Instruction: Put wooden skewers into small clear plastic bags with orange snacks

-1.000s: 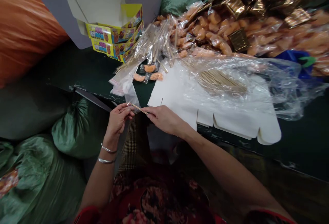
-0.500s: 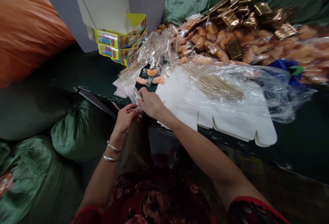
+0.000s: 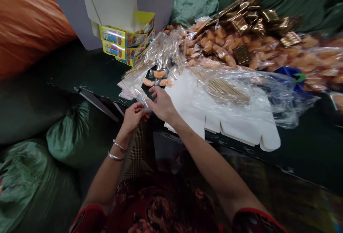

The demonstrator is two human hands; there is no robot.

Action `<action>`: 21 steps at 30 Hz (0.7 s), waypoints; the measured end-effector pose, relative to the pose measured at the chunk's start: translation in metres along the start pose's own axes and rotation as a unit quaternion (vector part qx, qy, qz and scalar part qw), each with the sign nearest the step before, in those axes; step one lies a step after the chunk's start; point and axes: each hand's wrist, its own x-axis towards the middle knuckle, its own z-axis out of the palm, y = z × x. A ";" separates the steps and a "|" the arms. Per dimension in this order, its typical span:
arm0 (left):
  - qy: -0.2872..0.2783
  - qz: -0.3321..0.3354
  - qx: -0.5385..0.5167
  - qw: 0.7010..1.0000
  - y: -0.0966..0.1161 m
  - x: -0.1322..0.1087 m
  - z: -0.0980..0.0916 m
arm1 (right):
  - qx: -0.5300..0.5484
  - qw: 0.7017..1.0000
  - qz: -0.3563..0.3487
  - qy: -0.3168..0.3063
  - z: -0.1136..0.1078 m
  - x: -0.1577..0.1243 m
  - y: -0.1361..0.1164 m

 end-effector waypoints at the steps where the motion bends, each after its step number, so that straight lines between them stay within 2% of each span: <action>1: -0.006 0.000 0.002 1.000 0.000 0.000 0.000 | -0.024 0.999 -0.004 0.036 0.008 0.005 -0.003; 4: -0.028 0.002 0.015 0.999 0.002 0.001 -0.001 | -0.067 0.992 -0.030 0.100 0.038 0.025 -0.012; 7: -0.046 -0.003 0.028 0.999 0.005 0.002 -0.003 | -0.089 0.989 -0.035 0.116 0.059 0.049 -0.015; 9: -0.043 -0.010 0.020 0.999 0.007 0.001 -0.006 | -0.072 0.989 -0.013 0.127 0.060 0.058 -0.013; 12: -0.008 -0.017 -0.017 1.000 0.006 0.000 -0.014 | -0.024 0.988 -0.020 0.151 0.042 0.051 -0.003; 14: 0.012 -0.016 -0.045 0.999 0.004 0.000 -0.020 | -0.024 0.989 -0.081 0.123 0.024 0.030 0.006; 17: 0.020 -0.010 -0.084 0.996 0.001 0.001 -0.025 | -0.112 0.978 -0.178 -0.008 0.006 -0.007 0.017; 19: 0.023 -0.003 -0.101 0.995 0.001 0.002 -0.026 | -0.197 0.956 -0.204 -0.072 0.005 -0.022 0.019; 21: 0.032 0.014 -0.104 0.994 0.003 0.003 -0.025 | -0.262 0.939 -0.201 -0.092 0.011 -0.026 0.017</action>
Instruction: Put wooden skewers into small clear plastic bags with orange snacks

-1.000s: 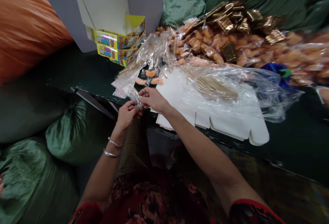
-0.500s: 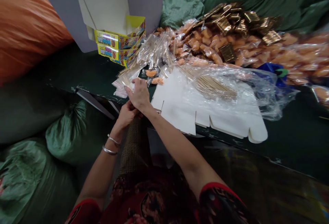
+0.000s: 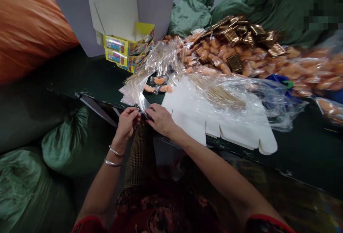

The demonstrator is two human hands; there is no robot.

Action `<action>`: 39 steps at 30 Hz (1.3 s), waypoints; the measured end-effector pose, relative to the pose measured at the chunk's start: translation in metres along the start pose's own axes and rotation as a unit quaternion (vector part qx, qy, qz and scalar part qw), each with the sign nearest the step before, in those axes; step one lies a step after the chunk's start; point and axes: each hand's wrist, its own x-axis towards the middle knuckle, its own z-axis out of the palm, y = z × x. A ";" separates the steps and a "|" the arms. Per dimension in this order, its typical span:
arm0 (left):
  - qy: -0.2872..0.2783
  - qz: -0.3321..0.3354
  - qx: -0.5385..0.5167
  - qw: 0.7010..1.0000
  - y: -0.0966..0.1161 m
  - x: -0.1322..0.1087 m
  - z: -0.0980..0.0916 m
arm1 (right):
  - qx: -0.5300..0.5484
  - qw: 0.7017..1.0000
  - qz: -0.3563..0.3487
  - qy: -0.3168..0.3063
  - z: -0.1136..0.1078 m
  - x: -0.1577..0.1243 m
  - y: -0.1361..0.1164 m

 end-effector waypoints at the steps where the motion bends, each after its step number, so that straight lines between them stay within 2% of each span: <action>1: 0.004 0.013 0.003 1.000 0.002 0.000 0.001 | -0.021 1.000 0.008 -0.007 0.002 0.004 -0.002; 6: 0.019 0.068 0.034 0.997 0.016 -0.005 0.008 | -0.051 0.997 0.044 -0.022 0.010 0.039 -0.007; 11: -0.024 0.068 0.034 0.997 0.027 -0.026 0.011 | -0.049 0.995 0.082 -0.017 0.011 0.057 -0.005; 14: -0.025 0.058 0.040 0.997 0.035 -0.041 0.005 | 0.000 0.997 0.069 -0.024 0.003 0.041 0.000; 16: -0.026 0.053 0.054 0.997 0.045 -0.055 -0.001 | 0.051 0.997 0.066 -0.005 -0.011 0.021 0.001; 18: -0.038 0.049 0.081 0.995 0.061 -0.073 -0.006 | 0.117 0.990 0.063 0.054 -0.033 0.001 -0.005; 20: -0.061 0.034 0.138 0.988 0.084 -0.096 -0.007 | 0.205 0.971 0.034 0.122 -0.061 -0.013 -0.021; 22: -0.102 0.001 0.225 0.969 0.109 -0.118 -0.005 | 0.292 0.947 -0.041 0.130 -0.086 -0.023 -0.044; 24: -0.149 -0.023 0.321 0.935 0.131 -0.134 -0.001 | 0.354 0.926 -0.119 0.050 -0.101 -0.031 -0.068; 25: -0.167 -0.020 0.364 0.916 0.139 -0.139 0.002 | 0.383 0.914 -0.133 0.003 -0.104 -0.036 -0.077; 26: -0.182 -0.008 0.403 0.897 0.145 -0.142 0.004 | 0.415 0.900 -0.126 -0.033 -0.104 -0.042 -0.084; 28: -0.205 0.029 0.457 0.865 0.150 -0.142 0.008 | 0.485 0.870 -0.058 -0.061 -0.095 -0.055 -0.092; 30: -0.236 0.050 0.492 0.837 0.148 -0.138 0.014 | 0.557 0.828 0.016 -0.056 -0.083 -0.070 -0.093; 33: -0.325 0.046 0.524 0.786 0.140 -0.131 0.029 | 0.631 0.773 0.067 -0.027 -0.070 -0.090 -0.092; 36: -0.416 0.035 0.527 0.740 0.132 -0.124 0.048 | 0.633 0.767 0.098 0.044 -0.065 -0.104 -0.091; 39: -0.438 0.030 0.522 0.731 0.127 -0.115 0.063 | 0.625 0.766 0.133 0.071 -0.064 -0.113 -0.088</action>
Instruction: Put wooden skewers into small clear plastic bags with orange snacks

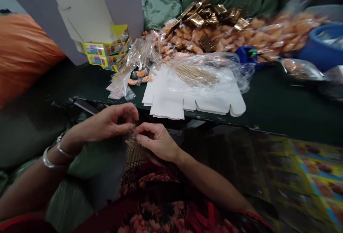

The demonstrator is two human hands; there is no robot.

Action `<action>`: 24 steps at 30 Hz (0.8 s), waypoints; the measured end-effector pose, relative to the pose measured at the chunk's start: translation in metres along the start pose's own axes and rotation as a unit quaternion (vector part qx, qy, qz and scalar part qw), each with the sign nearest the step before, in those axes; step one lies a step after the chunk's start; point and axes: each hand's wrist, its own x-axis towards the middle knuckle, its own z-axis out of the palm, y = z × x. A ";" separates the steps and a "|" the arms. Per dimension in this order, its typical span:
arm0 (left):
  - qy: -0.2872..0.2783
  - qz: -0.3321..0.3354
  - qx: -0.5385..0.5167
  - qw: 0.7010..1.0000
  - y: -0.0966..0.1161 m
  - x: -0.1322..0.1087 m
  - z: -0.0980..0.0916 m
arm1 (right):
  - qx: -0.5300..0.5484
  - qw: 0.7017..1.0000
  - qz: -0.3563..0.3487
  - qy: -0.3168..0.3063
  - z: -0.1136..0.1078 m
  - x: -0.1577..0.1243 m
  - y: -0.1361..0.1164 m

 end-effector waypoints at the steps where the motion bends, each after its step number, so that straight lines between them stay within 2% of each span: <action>1: 0.000 0.000 0.000 1.000 0.001 0.005 0.000 | 0.008 1.000 0.004 0.004 -0.002 -0.002 0.001; 4: -0.008 0.005 0.006 1.000 0.002 0.016 0.001 | 0.028 0.999 -0.012 0.020 -0.005 -0.005 0.007; 8: -0.010 0.016 0.007 1.000 -0.001 0.025 0.005 | 0.045 0.995 -0.030 0.088 -0.006 -0.004 0.018; 9: 0.013 0.025 0.024 0.999 -0.002 0.025 0.007 | 0.049 0.993 -0.026 0.101 -0.006 -0.003 0.021; 11: 0.115 0.062 0.115 0.985 -0.003 0.022 0.014 | 0.049 0.991 -0.019 0.125 -0.008 -0.001 0.025; 13: 0.225 0.120 0.252 0.934 -0.004 0.015 0.024 | 0.046 0.988 -0.016 0.150 -0.010 0.001 0.028; 14: 0.252 0.150 0.314 0.903 -0.005 0.011 0.030 | 0.044 0.986 -0.018 0.157 -0.011 0.002 0.029; 15: 0.255 0.178 0.364 0.878 -0.006 0.008 0.035 | 0.040 0.986 -0.025 0.158 -0.012 0.002 0.029; 17: 0.221 0.210 0.423 0.853 -0.010 0.005 0.043 | 0.013 0.987 -0.052 0.152 -0.013 0.002 0.026; 20: 0.188 0.213 0.455 0.844 -0.016 0.005 0.047 | -0.060 0.983 -0.098 0.141 -0.014 -0.002 0.019; 24: 0.184 0.218 0.483 0.828 -0.019 0.010 0.052 | -0.137 0.974 -0.105 0.147 -0.015 -0.006 0.014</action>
